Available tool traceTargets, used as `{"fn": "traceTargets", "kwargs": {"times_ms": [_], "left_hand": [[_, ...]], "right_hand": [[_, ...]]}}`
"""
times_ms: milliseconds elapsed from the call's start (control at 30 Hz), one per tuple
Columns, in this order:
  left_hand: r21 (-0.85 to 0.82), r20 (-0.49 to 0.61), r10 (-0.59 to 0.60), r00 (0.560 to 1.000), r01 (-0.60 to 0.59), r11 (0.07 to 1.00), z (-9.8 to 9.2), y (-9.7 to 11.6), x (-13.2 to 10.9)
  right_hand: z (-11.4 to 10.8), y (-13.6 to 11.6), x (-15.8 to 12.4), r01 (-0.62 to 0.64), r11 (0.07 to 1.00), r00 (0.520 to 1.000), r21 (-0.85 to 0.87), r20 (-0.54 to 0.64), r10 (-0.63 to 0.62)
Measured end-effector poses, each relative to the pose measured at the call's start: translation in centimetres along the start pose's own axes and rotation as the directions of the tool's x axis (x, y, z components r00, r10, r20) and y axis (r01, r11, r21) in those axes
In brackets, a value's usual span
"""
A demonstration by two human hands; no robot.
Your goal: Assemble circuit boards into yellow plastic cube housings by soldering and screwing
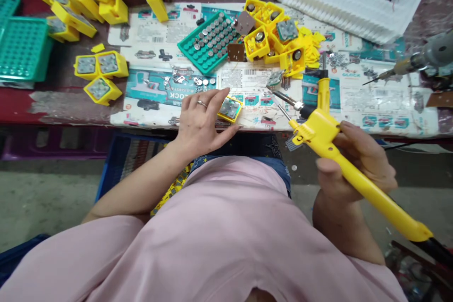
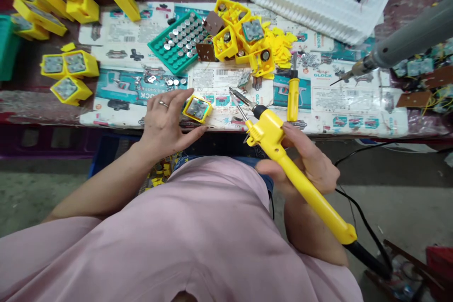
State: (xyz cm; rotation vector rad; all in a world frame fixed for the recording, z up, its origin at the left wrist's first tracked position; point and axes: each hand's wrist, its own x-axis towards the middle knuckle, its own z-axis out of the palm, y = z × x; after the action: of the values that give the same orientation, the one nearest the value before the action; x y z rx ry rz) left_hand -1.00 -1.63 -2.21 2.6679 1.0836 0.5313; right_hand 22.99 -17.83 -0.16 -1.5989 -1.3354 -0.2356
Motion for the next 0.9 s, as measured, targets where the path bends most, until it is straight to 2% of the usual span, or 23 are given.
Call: {"fn": "traceTargets", "kwargs": {"times_ms": [67, 100, 133, 167, 200, 233, 267, 300, 333, 367, 400, 533, 667, 800, 900], "left_hand": [[-0.063, 0.0, -0.029, 1.0, 0.029, 0.998, 0.1, 0.3, 0.2], [-0.146, 0.011, -0.052, 0.999, 0.053, 0.988, 0.0, 0.4, 0.4], [-0.274, 0.033, -0.083, 0.996, 0.089, 0.958, -0.1, 0.6, 0.6], [-0.439, 0.079, -0.124, 0.989, 0.146, 0.886, -0.4, 0.8, 0.9], [-0.613, 0.163, -0.166, 0.973, 0.231, 0.755, -0.6, 1.1, 1.2], [-0.751, 0.283, -0.191, 0.94, 0.341, 0.566, -1.0, 1.5, 1.5], [-0.818, 0.417, -0.19, 0.889, 0.458, 0.348, -1.3, 1.9, 1.8], [-0.816, 0.538, -0.167, 0.827, 0.56, 0.145, -1.6, 2.4, 2.0], [-0.772, 0.631, -0.135, 0.764, 0.635, -0.013, -1.8, 2.8, 2.2], [-0.722, 0.692, -0.105, 0.714, 0.682, -0.121, -2.0, 3.3, 2.4], [-0.685, 0.725, -0.084, 0.683, 0.704, -0.189, -2.1, 3.6, 2.5], [-0.615, 0.76, -0.02, 0.649, 0.71, -0.342, -1.8, 4.3, 2.3], [-0.573, 0.766, -0.002, 0.642, 0.683, -0.453, -1.3, 4.3, 1.8], [-0.605, 0.711, 0.008, 0.703, 0.617, -0.504, -1.0, 4.4, 1.2], [-0.664, 0.649, 0.011, 0.76, 0.574, -0.48, -0.8, 4.5, 0.8]], "right_hand": [[0.2, -0.3, 0.4, 0.07, 0.997, 0.992, -0.016, -0.105, -0.072], [0.3, -0.4, 0.7, 0.085, 0.996, 0.987, -0.017, -0.135, -0.087], [0.4, -0.4, 0.9, 0.082, 0.997, 0.987, -0.006, -0.141, -0.082], [0.6, -0.5, 1.2, 0.079, 0.997, 0.986, 0.019, -0.15, -0.076], [0.8, -0.5, 1.5, 0.068, 0.996, 0.987, 0.06, -0.152, -0.058], [1.0, -0.5, 1.7, 0.052, 0.992, 0.987, 0.113, -0.157, -0.034], [1.4, -0.5, 1.9, 0.038, 0.986, 0.987, 0.164, -0.157, -0.011], [1.8, -0.6, 2.1, 0.024, 0.977, 0.989, 0.212, -0.15, 0.008], [2.2, -0.7, 2.2, 0.018, 0.968, 0.99, 0.251, -0.139, 0.018], [2.6, -0.8, 2.3, 0.028, 0.959, 0.992, 0.283, -0.127, 0.009], [3.0, -1.0, 2.4, 0.043, 0.952, 0.994, 0.303, -0.107, -0.011], [3.8, -1.8, 2.4, 0.051, 0.967, 0.999, 0.248, 0.001, -0.053], [4.2, -2.1, 2.3, 0.038, 0.976, 0.997, 0.214, 0.06, -0.052], [4.9, -2.0, 2.1, 0.124, 0.956, 0.981, 0.267, 0.109, -0.157], [5.3, -2.2, 2.0, 0.144, 0.952, 0.97, 0.271, 0.154, -0.19]]}}
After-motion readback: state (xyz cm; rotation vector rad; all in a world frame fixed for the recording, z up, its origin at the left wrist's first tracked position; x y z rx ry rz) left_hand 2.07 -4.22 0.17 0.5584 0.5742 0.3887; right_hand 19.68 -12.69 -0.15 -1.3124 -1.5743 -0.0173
